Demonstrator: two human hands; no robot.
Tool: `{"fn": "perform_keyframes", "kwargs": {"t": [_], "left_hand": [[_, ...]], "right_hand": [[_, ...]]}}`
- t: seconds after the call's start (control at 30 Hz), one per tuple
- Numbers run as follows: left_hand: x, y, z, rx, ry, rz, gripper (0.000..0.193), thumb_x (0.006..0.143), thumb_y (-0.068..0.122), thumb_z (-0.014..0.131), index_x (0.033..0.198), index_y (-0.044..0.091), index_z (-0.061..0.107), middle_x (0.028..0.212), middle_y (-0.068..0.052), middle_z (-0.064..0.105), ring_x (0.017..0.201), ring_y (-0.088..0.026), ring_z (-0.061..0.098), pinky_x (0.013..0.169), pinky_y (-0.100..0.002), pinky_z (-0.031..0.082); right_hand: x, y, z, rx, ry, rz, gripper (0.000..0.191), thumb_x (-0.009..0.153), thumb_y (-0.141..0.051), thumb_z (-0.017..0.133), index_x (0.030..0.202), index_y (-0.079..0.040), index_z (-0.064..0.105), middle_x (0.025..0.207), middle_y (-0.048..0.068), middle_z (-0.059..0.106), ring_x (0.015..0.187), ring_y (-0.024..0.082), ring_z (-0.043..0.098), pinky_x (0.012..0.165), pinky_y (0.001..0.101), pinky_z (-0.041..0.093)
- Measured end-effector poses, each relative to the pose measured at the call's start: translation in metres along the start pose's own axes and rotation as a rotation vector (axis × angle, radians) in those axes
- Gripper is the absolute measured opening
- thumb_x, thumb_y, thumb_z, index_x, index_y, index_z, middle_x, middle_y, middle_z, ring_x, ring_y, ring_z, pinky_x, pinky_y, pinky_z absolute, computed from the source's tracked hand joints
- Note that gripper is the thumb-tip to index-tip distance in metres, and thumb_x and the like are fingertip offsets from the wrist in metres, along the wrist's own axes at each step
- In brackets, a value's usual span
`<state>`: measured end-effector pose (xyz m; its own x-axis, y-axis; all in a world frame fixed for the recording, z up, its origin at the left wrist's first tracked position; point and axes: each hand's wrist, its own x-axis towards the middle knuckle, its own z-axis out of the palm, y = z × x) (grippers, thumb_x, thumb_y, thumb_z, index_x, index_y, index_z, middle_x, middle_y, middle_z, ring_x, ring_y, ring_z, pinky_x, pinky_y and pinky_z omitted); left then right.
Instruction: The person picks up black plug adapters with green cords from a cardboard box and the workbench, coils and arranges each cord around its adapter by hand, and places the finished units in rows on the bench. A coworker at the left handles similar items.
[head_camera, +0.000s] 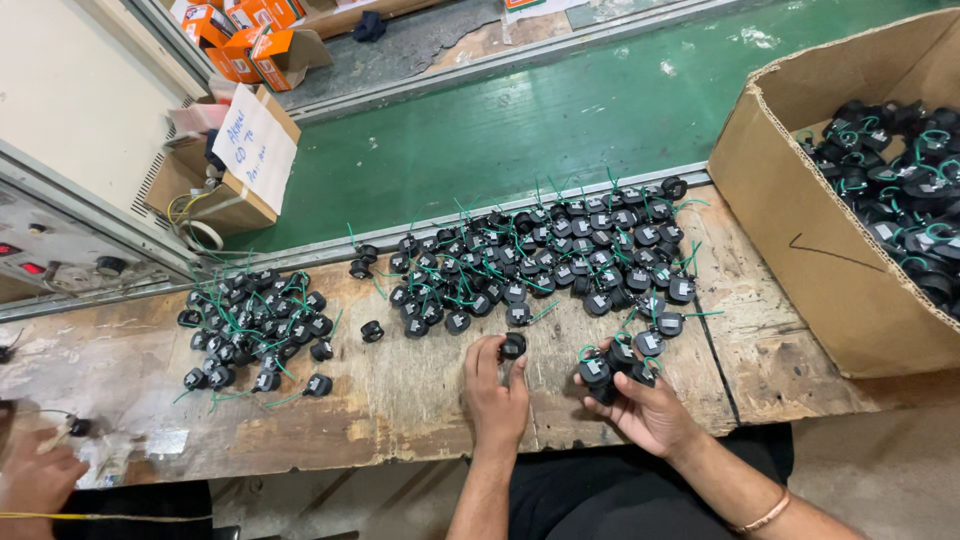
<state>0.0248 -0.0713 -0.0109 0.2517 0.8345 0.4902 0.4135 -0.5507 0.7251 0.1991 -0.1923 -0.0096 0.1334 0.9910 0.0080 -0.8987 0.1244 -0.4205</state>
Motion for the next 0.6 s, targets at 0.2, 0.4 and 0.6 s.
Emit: {"fn": "perform_keyframes", "kwargs": {"t": [0.2,0.4,0.6], "left_hand": [[-0.031,0.031,0.007,-0.363,0.018,0.310,0.034,0.089,0.003,0.074,0.119,0.006,0.058,0.121,-0.014,0.056,0.109,-0.035,0.062,0.094,-0.044,0.055],[-0.028,0.048,0.011,-0.335,-0.182,0.442,0.028,0.081,0.010,0.082,0.099,0.007,0.061,0.114,-0.012,0.061,0.119,-0.038,0.063,0.101,-0.047,0.053],[-0.006,0.050,0.004,-0.268,-0.100,0.173,0.026,0.087,0.016,0.078,0.108,0.002,0.072,0.117,-0.015,0.071,0.124,-0.036,0.061,0.107,-0.048,0.046]], "right_hand": [[0.001,-0.001,0.006,0.029,0.017,0.092,0.058,0.091,-0.012,0.068,0.144,-0.010,0.044,0.135,0.018,0.059,0.126,0.034,0.059,0.098,0.0500,0.056],[0.000,-0.002,0.008,0.023,-0.066,0.095,0.062,0.097,-0.007,0.068,0.152,-0.008,0.040,0.140,0.014,0.057,0.122,0.027,0.062,0.093,0.0411,0.056],[-0.003,0.001,0.008,-0.154,0.001,0.113,0.068,0.087,-0.006,0.076,0.146,-0.011,0.043,0.125,0.010,0.061,0.111,0.024,0.067,0.089,0.0426,0.059]]}}
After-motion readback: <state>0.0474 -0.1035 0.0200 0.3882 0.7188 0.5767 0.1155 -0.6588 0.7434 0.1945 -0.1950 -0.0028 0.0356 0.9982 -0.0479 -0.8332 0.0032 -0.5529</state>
